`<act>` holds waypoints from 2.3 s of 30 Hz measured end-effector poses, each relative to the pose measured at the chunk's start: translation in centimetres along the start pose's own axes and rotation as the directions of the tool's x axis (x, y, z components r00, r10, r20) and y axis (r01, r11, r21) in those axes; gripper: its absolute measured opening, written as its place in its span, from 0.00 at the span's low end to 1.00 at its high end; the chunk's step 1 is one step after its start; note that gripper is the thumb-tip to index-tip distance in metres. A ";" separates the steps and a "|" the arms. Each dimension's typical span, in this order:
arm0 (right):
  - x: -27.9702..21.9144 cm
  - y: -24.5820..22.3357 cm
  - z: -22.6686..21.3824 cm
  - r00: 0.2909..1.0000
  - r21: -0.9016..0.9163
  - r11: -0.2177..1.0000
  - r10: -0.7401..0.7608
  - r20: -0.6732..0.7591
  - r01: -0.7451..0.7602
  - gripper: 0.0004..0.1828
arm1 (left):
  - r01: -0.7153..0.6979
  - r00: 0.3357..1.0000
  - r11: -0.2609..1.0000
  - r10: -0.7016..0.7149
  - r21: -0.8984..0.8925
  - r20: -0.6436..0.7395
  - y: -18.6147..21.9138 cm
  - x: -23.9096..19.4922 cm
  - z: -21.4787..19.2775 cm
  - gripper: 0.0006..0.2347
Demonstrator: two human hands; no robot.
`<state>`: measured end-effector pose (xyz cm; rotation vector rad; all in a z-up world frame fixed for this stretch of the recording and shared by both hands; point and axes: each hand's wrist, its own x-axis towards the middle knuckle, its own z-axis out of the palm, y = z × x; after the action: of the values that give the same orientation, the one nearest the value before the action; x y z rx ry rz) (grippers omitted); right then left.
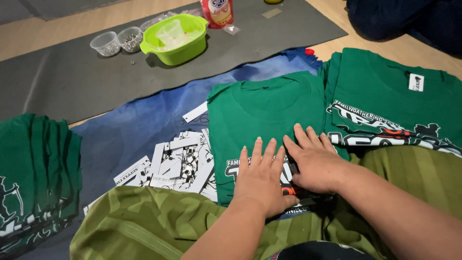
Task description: The person attaches white rectangular tags to the necklines of green t-shirts. They use a small metal fastener to secure each tag to the collar area, repeating the process for multiple shirts.
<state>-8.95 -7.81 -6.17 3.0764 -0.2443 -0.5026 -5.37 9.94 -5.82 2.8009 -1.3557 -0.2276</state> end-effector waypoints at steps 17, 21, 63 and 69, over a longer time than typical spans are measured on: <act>-1.2 -1.7 -4.4 0.970 0.147 0.980 0.104 0.218 -0.138 0.50 | 0.036 0.951 0.998 -0.021 -0.043 0.309 0.3 1.1 -6.2 0.34; -2.0 -1.5 -5.7 0.973 0.280 0.949 0.088 0.213 -0.148 0.40 | 0.044 0.943 0.997 -0.019 -0.067 0.334 0.1 1.3 -6.6 0.27; -1.0 -0.2 -5.7 0.970 0.283 0.951 0.060 0.237 -0.128 0.31 | 0.076 0.960 0.985 -0.029 -0.158 0.279 -0.8 3.3 -5.1 0.22; -1.3 -0.6 -6.3 0.967 0.286 0.948 0.066 0.246 -0.137 0.31 | 0.077 0.961 0.983 -0.029 -0.164 0.275 -0.7 3.0 -5.8 0.22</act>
<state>-8.13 -7.09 0.19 3.2649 -0.5298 -0.9029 -2.19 7.82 -0.50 2.7364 -1.2344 -0.7201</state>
